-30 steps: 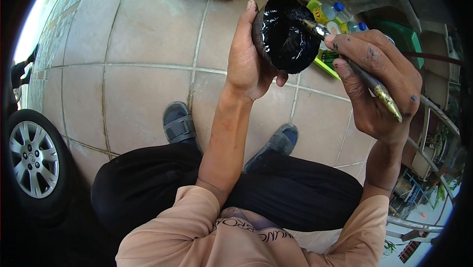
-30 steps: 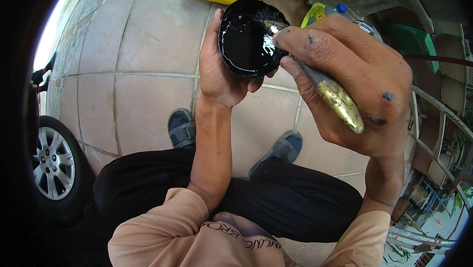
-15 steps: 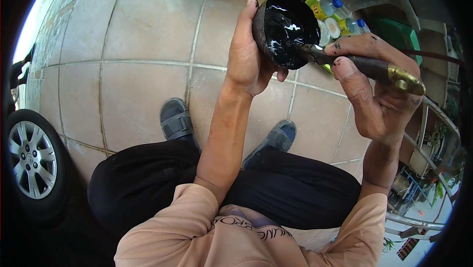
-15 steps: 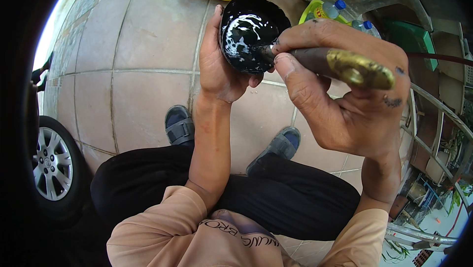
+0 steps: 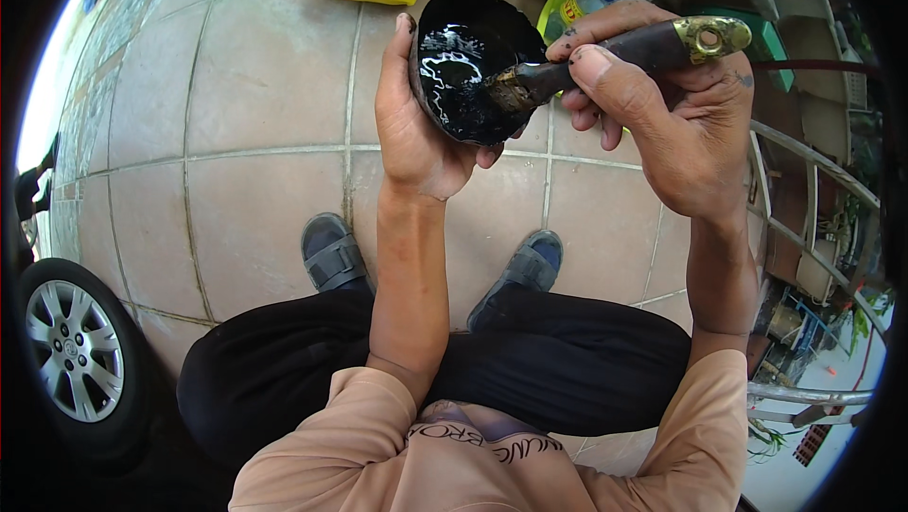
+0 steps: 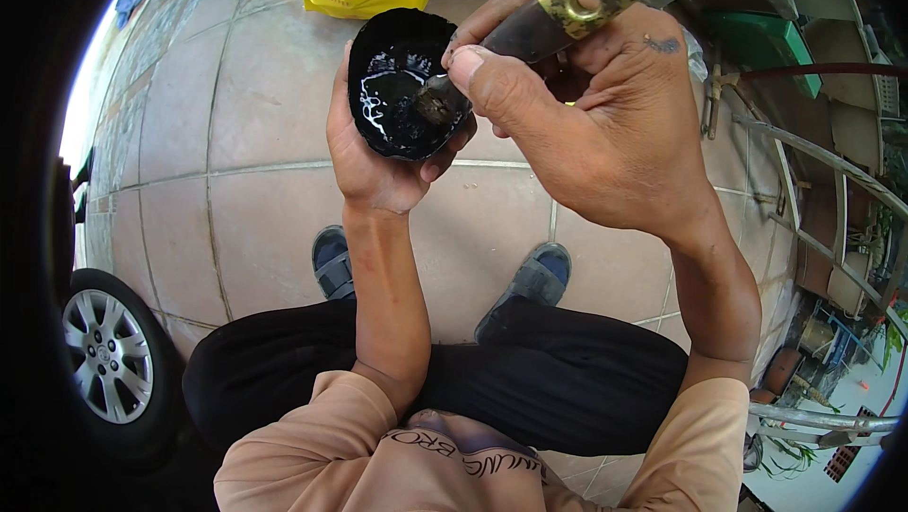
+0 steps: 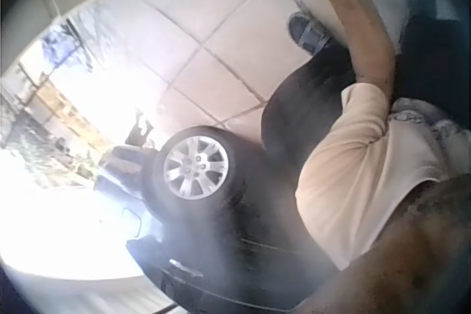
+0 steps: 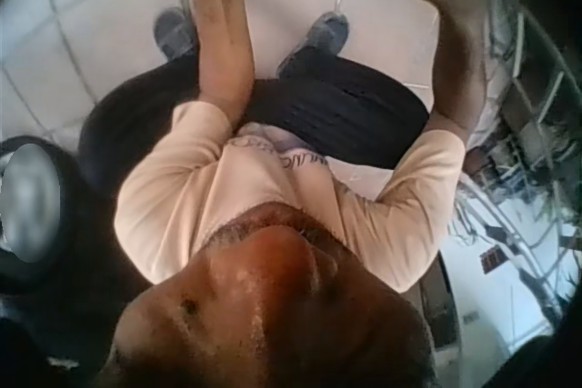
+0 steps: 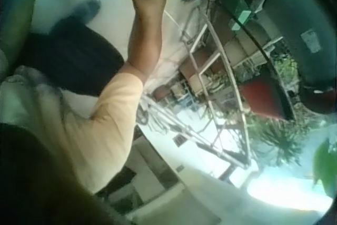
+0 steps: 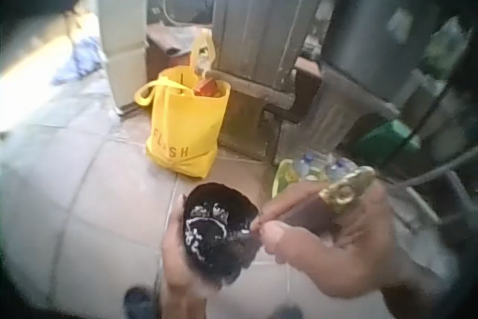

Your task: Preparing and mixing black paint in a small container using a brush and water.

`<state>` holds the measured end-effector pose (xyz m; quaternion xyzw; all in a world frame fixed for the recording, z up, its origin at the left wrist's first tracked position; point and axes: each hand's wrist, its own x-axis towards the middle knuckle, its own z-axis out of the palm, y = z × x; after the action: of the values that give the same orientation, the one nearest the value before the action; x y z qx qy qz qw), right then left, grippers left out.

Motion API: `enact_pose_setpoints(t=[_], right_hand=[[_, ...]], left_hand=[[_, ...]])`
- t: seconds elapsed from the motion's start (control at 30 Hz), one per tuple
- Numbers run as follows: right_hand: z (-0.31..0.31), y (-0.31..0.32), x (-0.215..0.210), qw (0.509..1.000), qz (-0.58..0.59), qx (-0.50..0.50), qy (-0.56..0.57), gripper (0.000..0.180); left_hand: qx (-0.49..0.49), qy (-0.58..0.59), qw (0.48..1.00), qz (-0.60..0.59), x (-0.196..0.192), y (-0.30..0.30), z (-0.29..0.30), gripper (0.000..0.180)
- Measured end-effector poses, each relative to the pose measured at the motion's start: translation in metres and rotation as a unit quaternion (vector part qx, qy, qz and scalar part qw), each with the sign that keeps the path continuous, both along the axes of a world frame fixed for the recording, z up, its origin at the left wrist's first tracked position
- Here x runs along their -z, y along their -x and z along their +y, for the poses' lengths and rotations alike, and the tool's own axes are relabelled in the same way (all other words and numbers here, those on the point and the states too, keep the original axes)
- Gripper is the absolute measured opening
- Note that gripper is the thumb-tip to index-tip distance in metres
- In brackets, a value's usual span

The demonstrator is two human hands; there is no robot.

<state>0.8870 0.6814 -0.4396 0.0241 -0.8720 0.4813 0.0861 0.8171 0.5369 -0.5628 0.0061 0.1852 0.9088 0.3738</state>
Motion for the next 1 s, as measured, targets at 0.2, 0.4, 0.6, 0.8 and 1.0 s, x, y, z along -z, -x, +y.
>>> enact_pose_setpoints(t=[0.2, 0.4, 0.6, 0.8, 1.0], right_hand=[[-0.001, 0.002, 0.003, 0.997, 0.005, 0.005, -0.071, 0.011], [-0.002, 0.005, 0.008, 0.99, 0.048, -0.011, -0.13, 0.011], [-0.005, 0.004, -0.001, 0.985, 0.093, -0.043, -0.141, 0.011], [-0.005, 0.007, -0.016, 0.947, 0.165, -0.104, -0.256, 0.024], [-0.014, 0.002, 0.0, 0.944, 0.097, -0.133, -0.286, 0.035]], left_hand=[[-0.007, 0.037, 0.999, -0.009, -0.006, -0.001, 0.002, 0.062], [0.014, -0.019, 1.0, -0.015, 0.009, 0.003, 0.0, 0.067], [0.004, 0.001, 0.999, -0.035, 0.004, 0.005, -0.002, 0.069], [0.006, -0.013, 0.999, -0.05, -0.003, 0.004, -0.001, 0.067], [-0.007, 0.014, 0.999, -0.051, 0.001, 0.005, -0.001, 0.065]])
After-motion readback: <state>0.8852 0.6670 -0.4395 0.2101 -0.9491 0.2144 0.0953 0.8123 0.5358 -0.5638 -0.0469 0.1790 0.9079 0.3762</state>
